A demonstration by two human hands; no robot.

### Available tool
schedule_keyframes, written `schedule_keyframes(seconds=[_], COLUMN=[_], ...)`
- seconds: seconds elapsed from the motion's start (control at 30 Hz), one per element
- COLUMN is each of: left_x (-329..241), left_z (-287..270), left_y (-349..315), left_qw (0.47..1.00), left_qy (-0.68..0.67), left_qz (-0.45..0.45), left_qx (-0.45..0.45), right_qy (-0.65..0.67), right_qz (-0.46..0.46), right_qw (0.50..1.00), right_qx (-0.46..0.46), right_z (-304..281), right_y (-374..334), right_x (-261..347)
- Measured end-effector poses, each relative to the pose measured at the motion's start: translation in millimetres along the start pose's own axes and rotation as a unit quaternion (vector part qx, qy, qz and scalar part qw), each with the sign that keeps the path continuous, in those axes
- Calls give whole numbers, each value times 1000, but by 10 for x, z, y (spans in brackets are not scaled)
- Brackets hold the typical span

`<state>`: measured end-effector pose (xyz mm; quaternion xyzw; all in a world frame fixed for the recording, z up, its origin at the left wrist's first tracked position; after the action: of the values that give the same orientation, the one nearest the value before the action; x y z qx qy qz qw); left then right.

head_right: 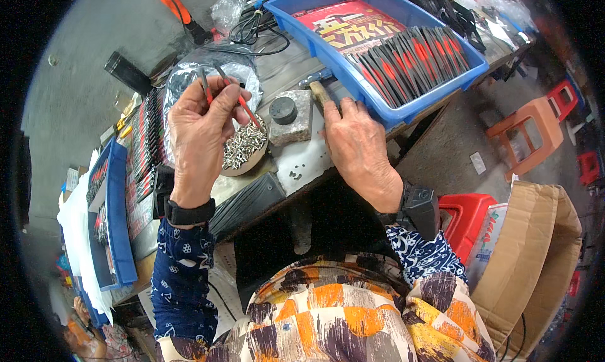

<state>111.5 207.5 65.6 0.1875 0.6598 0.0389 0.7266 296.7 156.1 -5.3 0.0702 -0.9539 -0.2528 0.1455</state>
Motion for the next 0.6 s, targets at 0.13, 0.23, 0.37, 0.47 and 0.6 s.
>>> schedule_keyframes(seconds=[0.13,0.23,0.37,0.47,0.6], left_x=[37,68,131,163,197], left_z=[85,142,217,243,257], left_y=[137,203,247,265,264], left_qw=[999,998,998,998,997], left_qy=[26,44,42,41,59], left_qz=[29,44,49,49,55], left_qx=[-6,-7,-12,-10,-16], right_qy=[-4,3,-5,-12,-4], right_qz=[20,31,45,38,33], right_qw=[1000,999,999,999,999], right_qx=[23,28,30,17,4], right_z=[82,114,155,159,147], right_y=[16,23,13,11,6], right_x=[-52,-81,-103,-103,-98])
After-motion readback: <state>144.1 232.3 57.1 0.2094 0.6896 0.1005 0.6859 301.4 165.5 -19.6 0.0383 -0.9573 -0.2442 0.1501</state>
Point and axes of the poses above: each hand's wrist, its own y-axis towards the middle knuckle, its own z-axis out of the palm, x = y × z, the point moved 5 cm from there along y, towards the middle knuckle
